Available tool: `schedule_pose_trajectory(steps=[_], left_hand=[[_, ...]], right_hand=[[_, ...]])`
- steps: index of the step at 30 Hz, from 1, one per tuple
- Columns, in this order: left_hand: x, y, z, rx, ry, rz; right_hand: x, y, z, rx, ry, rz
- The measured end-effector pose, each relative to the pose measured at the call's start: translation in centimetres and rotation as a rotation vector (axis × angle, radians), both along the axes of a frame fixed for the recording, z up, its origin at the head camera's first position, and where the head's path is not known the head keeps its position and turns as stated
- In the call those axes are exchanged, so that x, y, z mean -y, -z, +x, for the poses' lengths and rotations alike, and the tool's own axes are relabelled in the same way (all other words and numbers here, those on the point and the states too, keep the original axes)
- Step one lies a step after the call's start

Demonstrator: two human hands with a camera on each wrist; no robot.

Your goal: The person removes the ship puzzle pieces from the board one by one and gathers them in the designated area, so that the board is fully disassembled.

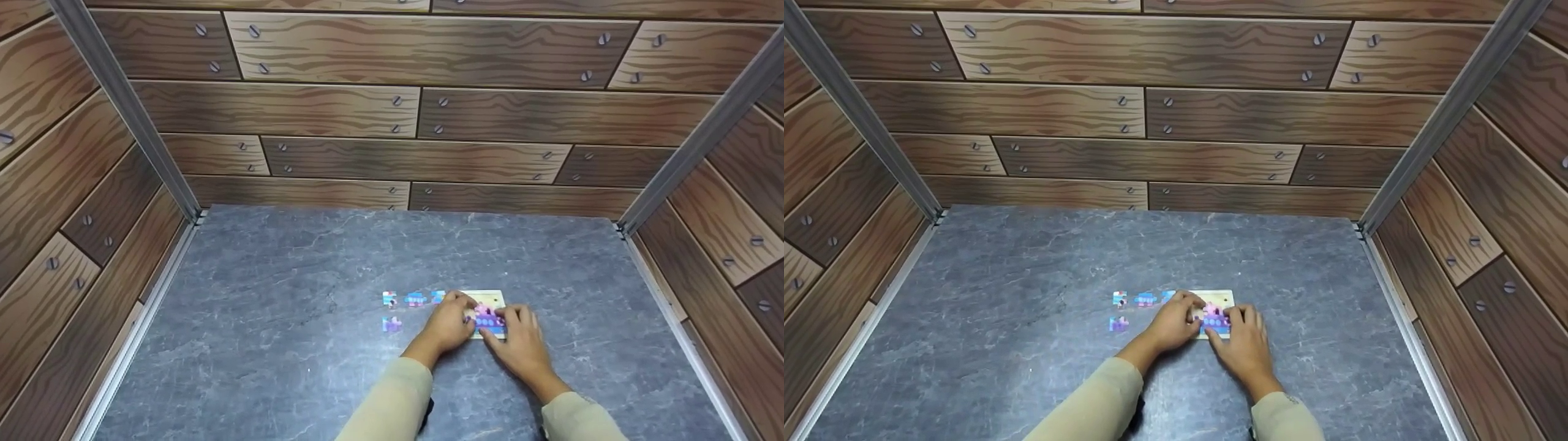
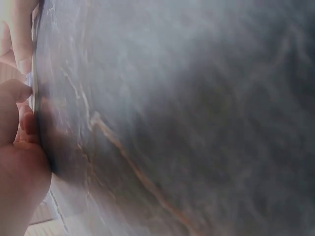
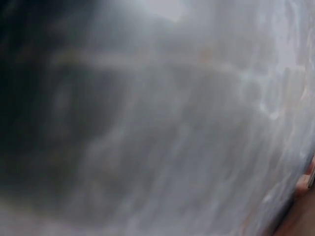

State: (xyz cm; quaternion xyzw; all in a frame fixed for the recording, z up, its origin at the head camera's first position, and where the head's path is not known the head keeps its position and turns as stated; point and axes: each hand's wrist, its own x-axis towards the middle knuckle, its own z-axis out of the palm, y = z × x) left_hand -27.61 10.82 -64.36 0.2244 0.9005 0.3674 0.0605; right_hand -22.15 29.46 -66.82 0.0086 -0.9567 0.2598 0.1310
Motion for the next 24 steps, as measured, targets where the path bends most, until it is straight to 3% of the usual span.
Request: schedule_pose_trajectory(steps=[15,24], left_hand=[[-0.18,0.08,-0.20,-0.006,-0.013,0.056],[-0.67,0.03,0.06,-0.092,-0.011,0.002]], right_hand=[[0.06,-0.14,-0.06,0.005,-0.007,-0.001],[0.03,-0.03,-0.03,-0.020,-0.007,0.001]])
